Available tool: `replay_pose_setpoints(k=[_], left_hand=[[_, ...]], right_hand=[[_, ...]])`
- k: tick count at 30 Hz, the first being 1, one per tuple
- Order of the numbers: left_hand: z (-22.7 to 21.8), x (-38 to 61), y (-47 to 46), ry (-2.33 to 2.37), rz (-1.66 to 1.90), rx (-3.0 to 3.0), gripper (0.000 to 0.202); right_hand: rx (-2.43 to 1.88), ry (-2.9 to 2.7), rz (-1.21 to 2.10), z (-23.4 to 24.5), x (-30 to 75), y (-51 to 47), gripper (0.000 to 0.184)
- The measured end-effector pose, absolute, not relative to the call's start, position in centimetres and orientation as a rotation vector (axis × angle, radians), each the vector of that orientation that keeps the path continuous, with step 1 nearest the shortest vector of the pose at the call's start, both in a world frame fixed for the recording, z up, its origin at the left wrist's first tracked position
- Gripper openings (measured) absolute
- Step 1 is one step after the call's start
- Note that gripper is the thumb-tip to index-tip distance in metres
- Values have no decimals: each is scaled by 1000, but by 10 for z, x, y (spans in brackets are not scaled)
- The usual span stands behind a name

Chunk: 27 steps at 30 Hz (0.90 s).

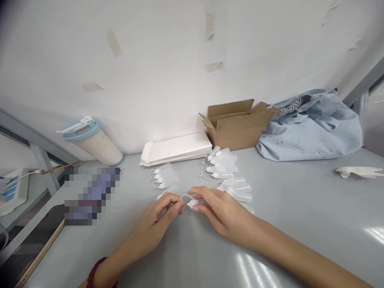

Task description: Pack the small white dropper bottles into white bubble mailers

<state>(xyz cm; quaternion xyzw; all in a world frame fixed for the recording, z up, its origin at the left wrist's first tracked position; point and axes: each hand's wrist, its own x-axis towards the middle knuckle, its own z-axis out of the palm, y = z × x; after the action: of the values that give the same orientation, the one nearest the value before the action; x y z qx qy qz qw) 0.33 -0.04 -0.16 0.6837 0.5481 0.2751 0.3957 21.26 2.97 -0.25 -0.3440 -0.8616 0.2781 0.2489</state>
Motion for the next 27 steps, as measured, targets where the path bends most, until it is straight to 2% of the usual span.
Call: replay_pose_setpoints(k=[18, 27], left_hand=[[-3, 2, -1, 1362, 687, 1682, 30], [-2, 2, -4, 1335, 662, 1715, 29]], right_hand=[[-906, -2352, 782, -2, 213, 29, 25], [-968, -2376, 900, 1, 216, 25, 27]])
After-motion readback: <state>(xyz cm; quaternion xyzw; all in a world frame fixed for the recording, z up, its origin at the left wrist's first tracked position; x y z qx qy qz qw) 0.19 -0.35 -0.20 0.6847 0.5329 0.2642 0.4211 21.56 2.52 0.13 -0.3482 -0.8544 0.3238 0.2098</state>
